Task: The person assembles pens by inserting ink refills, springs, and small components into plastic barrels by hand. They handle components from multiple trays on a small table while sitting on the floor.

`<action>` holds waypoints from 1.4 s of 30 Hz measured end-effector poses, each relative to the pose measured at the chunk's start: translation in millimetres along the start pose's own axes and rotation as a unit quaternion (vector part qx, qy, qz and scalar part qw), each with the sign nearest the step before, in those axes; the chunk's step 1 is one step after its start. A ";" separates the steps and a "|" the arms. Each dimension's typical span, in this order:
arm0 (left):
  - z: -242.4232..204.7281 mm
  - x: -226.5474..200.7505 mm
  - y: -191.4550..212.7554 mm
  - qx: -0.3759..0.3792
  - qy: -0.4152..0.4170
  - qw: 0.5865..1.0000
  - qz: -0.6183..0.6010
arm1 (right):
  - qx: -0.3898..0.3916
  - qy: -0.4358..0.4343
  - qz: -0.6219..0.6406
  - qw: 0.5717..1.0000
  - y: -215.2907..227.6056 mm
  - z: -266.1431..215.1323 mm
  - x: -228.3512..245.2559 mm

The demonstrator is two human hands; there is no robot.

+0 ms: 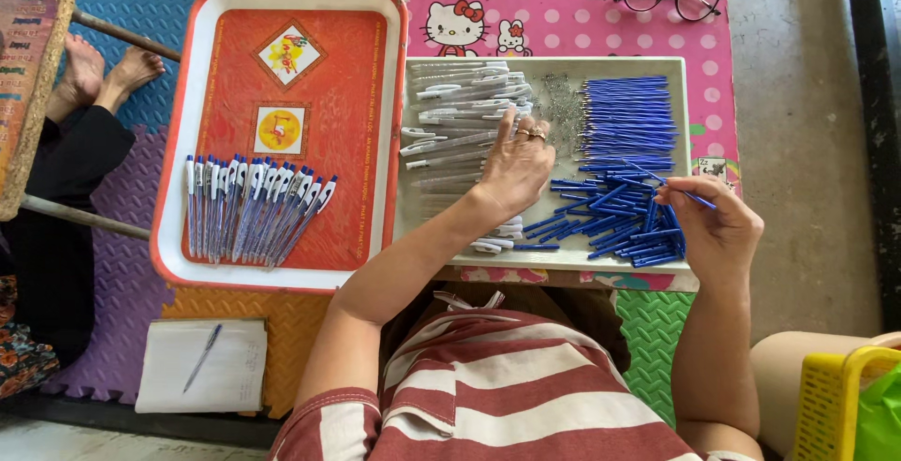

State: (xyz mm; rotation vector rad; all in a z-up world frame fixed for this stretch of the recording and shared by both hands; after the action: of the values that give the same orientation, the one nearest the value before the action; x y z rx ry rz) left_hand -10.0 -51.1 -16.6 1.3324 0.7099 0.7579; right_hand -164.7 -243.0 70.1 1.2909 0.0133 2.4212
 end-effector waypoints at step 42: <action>-149.1 0.3 125.7 -0.306 -0.004 0.891 -0.337 | -0.164 -0.243 0.474 0.830 -135.4 -107.4 -46.3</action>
State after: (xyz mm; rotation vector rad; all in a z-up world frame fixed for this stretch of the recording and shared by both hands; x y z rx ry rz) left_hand -140.5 44.5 92.4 0.4528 0.7767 0.3511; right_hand -181.9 -115.5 -54.3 1.9893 -1.4298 2.4750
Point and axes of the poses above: each hand's wrist, its own z-axis towards the middle knuckle, its own y-axis out of the back of the hand, x = y × z, the point moved 7 cm from there along z, towards the middle knuckle, and after that the axes turned 14 degrees about y, right-handed, at the moved point
